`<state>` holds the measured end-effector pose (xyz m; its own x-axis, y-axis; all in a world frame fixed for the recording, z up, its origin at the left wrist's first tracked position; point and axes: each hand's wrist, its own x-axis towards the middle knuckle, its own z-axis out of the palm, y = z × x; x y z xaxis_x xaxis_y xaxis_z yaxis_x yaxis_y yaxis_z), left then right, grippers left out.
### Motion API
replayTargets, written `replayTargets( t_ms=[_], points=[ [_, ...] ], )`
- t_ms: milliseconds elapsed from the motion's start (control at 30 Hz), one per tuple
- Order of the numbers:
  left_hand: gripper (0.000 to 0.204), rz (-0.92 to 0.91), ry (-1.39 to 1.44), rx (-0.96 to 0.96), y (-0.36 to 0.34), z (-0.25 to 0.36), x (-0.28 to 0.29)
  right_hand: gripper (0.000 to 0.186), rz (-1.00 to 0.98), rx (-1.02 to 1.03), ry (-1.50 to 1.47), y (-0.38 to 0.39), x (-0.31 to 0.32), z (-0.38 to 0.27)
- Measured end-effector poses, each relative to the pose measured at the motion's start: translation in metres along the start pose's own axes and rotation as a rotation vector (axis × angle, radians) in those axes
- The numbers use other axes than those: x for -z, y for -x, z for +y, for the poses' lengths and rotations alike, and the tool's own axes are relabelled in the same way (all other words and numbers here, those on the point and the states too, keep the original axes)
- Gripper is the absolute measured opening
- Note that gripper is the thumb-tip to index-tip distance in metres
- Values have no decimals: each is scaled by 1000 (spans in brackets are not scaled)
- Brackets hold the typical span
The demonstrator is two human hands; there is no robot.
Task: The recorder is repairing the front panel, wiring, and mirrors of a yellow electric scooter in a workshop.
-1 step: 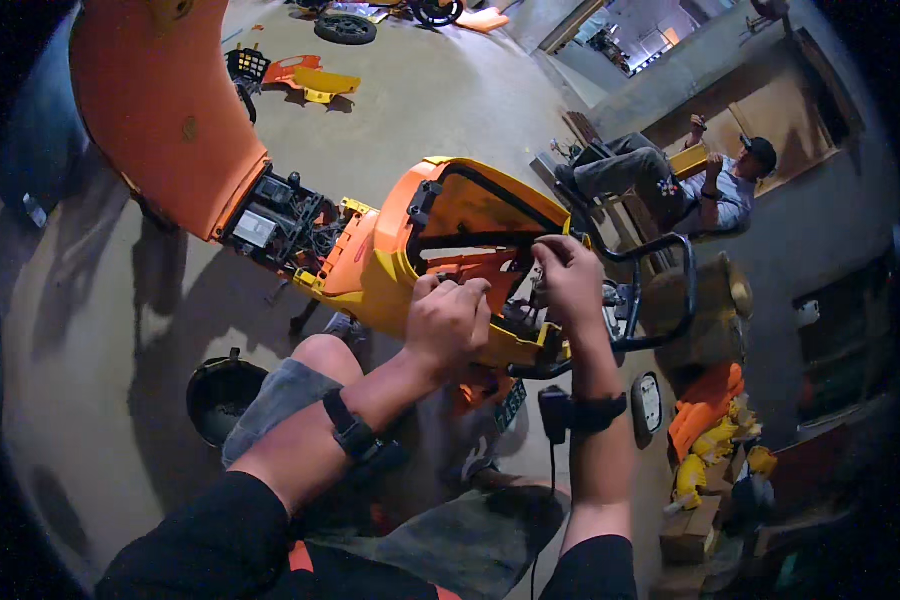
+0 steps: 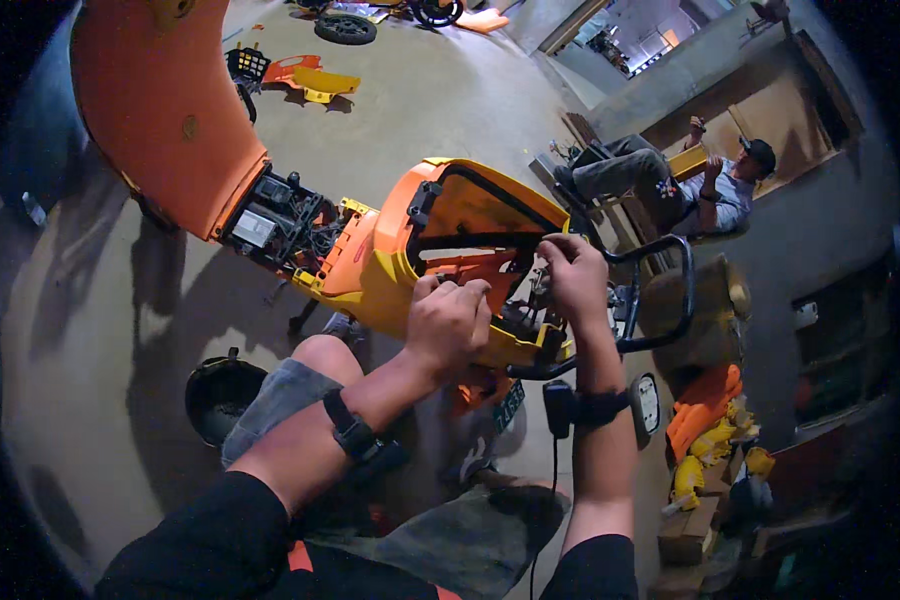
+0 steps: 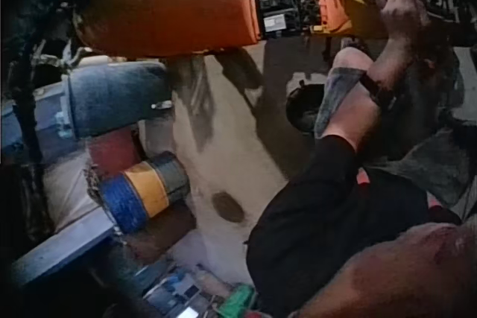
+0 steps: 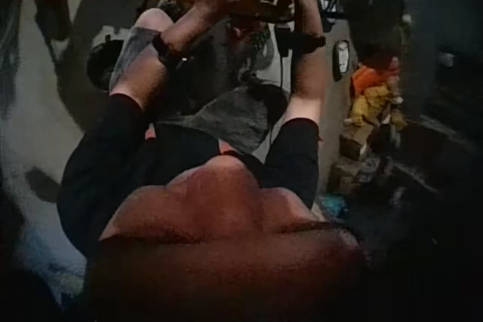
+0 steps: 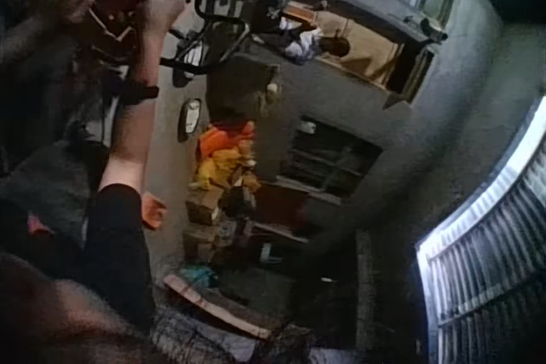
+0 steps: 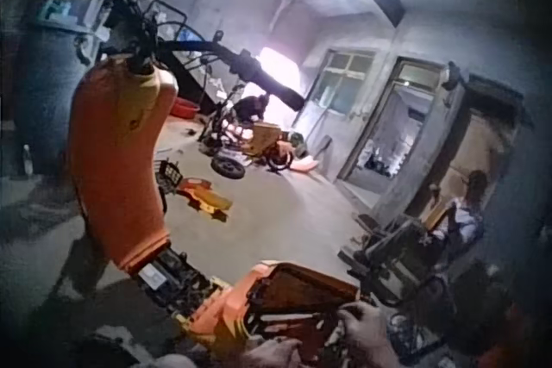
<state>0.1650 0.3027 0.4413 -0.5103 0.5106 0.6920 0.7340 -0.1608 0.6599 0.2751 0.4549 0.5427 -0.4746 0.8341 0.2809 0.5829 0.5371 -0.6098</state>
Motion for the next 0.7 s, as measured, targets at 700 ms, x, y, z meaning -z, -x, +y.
replayTargets(
  t_ms=[700],
  points=[
    [10, -101, -98, 4, 8, 1, -20, 33, 54, -242, 957, 7, 72, 32]
  ],
)
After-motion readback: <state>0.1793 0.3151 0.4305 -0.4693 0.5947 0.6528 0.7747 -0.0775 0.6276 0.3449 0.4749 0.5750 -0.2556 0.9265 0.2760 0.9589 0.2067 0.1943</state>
